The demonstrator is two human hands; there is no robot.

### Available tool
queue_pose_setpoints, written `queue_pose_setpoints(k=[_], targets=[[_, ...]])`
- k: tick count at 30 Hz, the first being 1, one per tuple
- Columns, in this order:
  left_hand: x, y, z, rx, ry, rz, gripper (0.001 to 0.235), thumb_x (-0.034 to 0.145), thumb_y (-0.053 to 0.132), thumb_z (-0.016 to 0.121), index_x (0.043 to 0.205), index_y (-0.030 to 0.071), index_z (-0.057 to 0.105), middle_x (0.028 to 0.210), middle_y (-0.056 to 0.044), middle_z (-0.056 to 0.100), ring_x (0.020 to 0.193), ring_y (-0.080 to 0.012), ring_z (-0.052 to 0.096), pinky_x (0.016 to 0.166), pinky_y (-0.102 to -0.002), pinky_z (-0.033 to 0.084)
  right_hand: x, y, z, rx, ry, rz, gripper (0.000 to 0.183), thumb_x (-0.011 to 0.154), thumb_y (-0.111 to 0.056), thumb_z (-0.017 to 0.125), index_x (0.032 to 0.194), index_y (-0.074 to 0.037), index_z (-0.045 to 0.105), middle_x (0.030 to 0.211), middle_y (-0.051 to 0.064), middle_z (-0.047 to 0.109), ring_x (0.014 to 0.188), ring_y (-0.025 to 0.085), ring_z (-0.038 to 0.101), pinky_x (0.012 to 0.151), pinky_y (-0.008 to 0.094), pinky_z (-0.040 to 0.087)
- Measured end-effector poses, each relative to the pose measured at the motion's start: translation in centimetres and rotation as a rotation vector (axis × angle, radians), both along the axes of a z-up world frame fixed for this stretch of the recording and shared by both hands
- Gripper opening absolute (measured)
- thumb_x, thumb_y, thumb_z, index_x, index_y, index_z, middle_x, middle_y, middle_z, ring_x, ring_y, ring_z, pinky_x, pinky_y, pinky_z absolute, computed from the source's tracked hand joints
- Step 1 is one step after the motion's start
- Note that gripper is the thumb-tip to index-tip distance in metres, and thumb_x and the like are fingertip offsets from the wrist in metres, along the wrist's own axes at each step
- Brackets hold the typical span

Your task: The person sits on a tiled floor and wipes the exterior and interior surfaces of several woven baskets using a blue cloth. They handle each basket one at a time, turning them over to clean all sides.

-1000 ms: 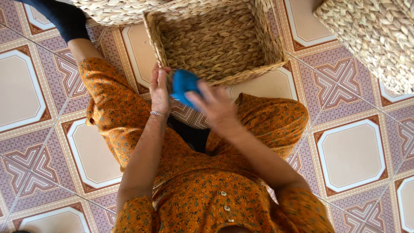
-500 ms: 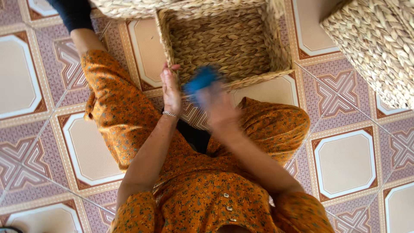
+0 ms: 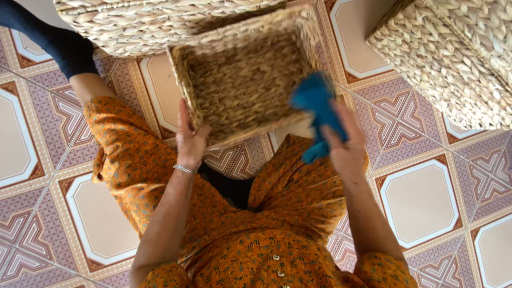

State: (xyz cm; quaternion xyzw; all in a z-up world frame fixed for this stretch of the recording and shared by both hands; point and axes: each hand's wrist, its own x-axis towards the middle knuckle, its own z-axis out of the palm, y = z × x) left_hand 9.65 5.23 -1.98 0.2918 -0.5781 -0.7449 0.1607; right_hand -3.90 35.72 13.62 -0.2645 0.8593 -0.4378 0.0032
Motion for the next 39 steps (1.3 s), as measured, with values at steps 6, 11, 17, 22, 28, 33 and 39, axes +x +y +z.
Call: queue_pose_setpoints(k=[6,11,17,22,28,33,39], targets=[[2.0,-2.4,-0.6,0.121,-0.076,-0.011,0.083,0.091,-0.013,0.057,0.163,0.014,0.027,0.162,-0.011,0.042,0.139,-0.0192,0.049,0.110,-0.031,0.047,-6.7,2.6,-2.6,0.059,0.117,-0.057,0.053,0.096,0.010,0.066,0.146,-0.007,0.059,0.149,0.020,0.056,0.135,0.033,0.061,0.111,0.037,0.053],[2.1,-2.2,-2.4,0.185,0.029,0.101,0.069,0.100,-0.009,0.057,0.164,0.008,0.034,0.154,-0.010,0.053,0.128,-0.0160,0.055,0.108,-0.029,0.046,-13.1,-1.5,-5.7,0.262,0.263,0.116,0.062,0.097,-0.001,0.075,0.154,-0.017,0.055,0.152,0.027,0.048,0.134,0.045,0.056,0.109,0.048,0.052],[2.0,-1.3,-2.0,0.138,0.079,0.205,0.063,0.098,-0.011,0.061,0.156,0.006,0.045,0.149,-0.007,0.058,0.130,-0.0146,0.057,0.111,-0.029,0.046,-12.4,0.0,-4.1,0.545,0.250,0.225,0.069,0.091,-0.004,0.076,0.153,-0.023,0.053,0.143,0.027,0.056,0.118,0.050,0.061,0.100,0.053,0.053],[2.1,-1.0,-1.3,0.133,0.107,0.204,0.062,0.099,-0.010,0.063,0.156,0.006,0.046,0.149,-0.006,0.059,0.129,-0.0142,0.057,0.112,-0.027,0.046,-4.0,4.4,0.4,0.595,0.088,0.278,0.068,0.084,-0.004,0.077,0.146,-0.023,0.057,0.134,0.023,0.063,0.107,0.044,0.066,0.092,0.050,0.056],[2.0,-1.1,-1.9,0.193,-0.026,0.183,0.063,0.099,-0.005,0.064,0.157,0.012,0.047,0.143,-0.010,0.062,0.123,-0.0185,0.061,0.108,-0.034,0.052,-2.8,7.6,3.3,0.447,-0.229,0.342,0.060,0.083,-0.007,0.077,0.140,-0.020,0.062,0.128,0.014,0.071,0.107,0.028,0.072,0.092,0.040,0.059],[3.6,-0.7,-4.2,0.268,-0.076,0.054,0.076,0.088,-0.011,0.066,0.153,0.021,0.043,0.158,-0.004,0.044,0.142,-0.0191,0.045,0.112,-0.041,0.046,-9.9,4.9,-0.1,0.202,0.121,-0.035,0.056,0.098,0.004,0.073,0.150,-0.013,0.059,0.133,0.017,0.069,0.116,0.030,0.070,0.102,0.039,0.055],[3.9,1.5,-6.5,0.074,-0.040,-0.002,0.082,0.089,-0.009,0.064,0.158,0.026,0.035,0.158,-0.013,0.048,0.145,-0.0271,0.047,0.113,-0.041,0.047,-17.4,-7.3,-8.3,0.576,0.616,0.052,0.074,0.082,0.006,0.073,0.150,-0.020,0.061,0.149,0.015,0.059,0.125,0.036,0.058,0.107,0.053,0.051]])
